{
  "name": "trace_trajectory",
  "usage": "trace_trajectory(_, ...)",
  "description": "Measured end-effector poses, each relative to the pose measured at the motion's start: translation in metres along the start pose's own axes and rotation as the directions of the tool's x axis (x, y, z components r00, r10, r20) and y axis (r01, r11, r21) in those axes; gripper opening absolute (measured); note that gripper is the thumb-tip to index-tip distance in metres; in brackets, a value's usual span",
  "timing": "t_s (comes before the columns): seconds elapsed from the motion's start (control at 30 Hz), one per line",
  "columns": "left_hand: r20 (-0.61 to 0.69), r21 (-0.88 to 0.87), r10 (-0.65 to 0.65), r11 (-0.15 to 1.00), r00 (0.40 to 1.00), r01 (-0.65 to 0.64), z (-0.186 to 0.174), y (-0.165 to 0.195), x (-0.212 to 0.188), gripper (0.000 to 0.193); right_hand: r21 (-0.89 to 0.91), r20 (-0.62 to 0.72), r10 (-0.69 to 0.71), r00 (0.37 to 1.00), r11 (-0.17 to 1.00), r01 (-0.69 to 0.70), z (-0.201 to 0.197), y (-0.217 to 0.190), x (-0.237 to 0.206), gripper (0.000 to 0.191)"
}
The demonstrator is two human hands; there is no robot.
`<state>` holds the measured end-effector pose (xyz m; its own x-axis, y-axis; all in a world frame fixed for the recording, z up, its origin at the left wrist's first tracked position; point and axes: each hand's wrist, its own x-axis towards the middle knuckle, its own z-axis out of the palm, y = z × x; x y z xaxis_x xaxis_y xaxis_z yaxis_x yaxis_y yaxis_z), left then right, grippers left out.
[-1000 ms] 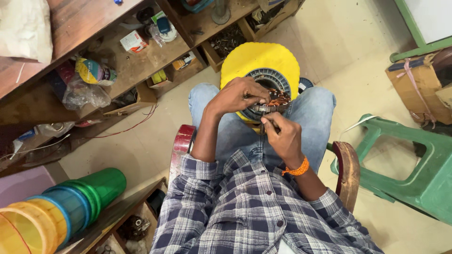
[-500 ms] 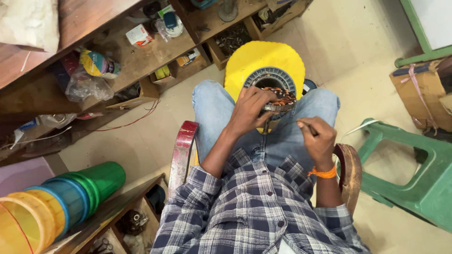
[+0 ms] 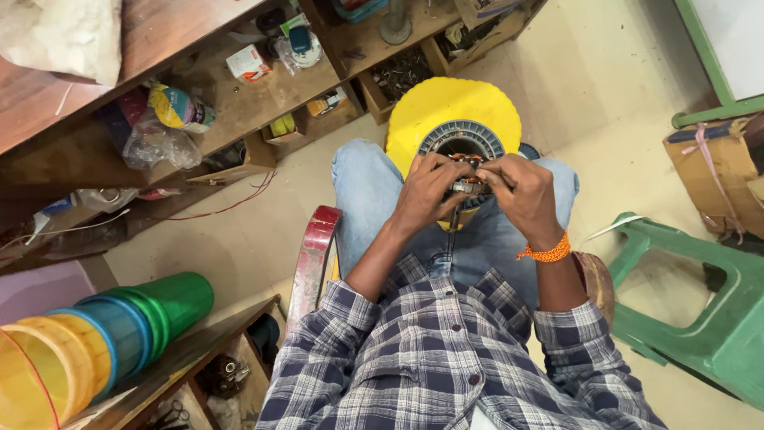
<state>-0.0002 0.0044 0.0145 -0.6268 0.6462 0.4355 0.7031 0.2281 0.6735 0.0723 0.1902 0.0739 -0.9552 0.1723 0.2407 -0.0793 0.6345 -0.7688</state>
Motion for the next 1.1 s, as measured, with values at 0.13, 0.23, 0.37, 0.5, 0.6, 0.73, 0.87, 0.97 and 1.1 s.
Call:
trace_trajectory(0.13,0.010,-0.001,-0.007,1.000,1.000,0.007,0.001,-0.002,-0.001,0.050,0.052,0.006,0.008,1.000,0.999,-0.008,-0.003,0.003,-0.004,0.007)
trace_trajectory(0.23,0.011,-0.010,-0.016,1.000,1.000,0.016,0.001,-0.002,-0.002,0.050,0.020,0.000,0.034,0.999,0.999,-0.034,-0.003,0.004,-0.005,0.007)
trace_trajectory(0.37,0.009,-0.014,-0.021,1.000,1.000,0.021,-0.001,0.001,0.001,0.052,0.026,-0.018,0.107,0.994,0.994,-0.107,0.001,0.007,-0.003,0.008)
trace_trajectory(0.5,0.031,-0.005,-0.045,0.999,0.998,0.045,-0.008,0.010,0.006,0.048,0.035,-0.055,0.180,0.982,0.983,-0.178,0.008,0.017,0.006,0.007)
trace_trajectory(0.6,0.082,-0.036,-0.148,0.988,0.986,0.152,-0.015,0.018,0.012,0.049,0.019,-0.030,0.176,0.984,0.984,-0.176,0.012,0.026,0.018,0.011)
trace_trajectory(0.73,0.134,-0.045,-0.469,0.877,0.873,0.478,-0.001,0.023,0.031,0.040,0.081,-0.037,0.131,0.991,0.989,-0.127,0.013,0.026,0.021,0.009)
trace_trajectory(0.87,0.241,-0.163,-0.548,0.791,0.801,0.590,0.014,0.007,0.049,0.035,0.029,-0.093,0.161,0.983,0.987,-0.159,0.009,0.017,0.022,0.014)
trace_trajectory(0.97,0.366,-0.420,-0.343,0.769,0.865,0.482,0.004,-0.014,0.052,0.023,-0.025,-0.131,0.149,0.980,0.988,-0.153,0.007,0.002,0.012,0.014)
trace_trajectory(1.1,0.296,-0.400,0.012,0.910,0.955,0.112,-0.030,-0.032,0.047,0.017,-0.027,-0.132,0.057,0.990,0.998,-0.061,0.012,-0.023,-0.014,0.011)
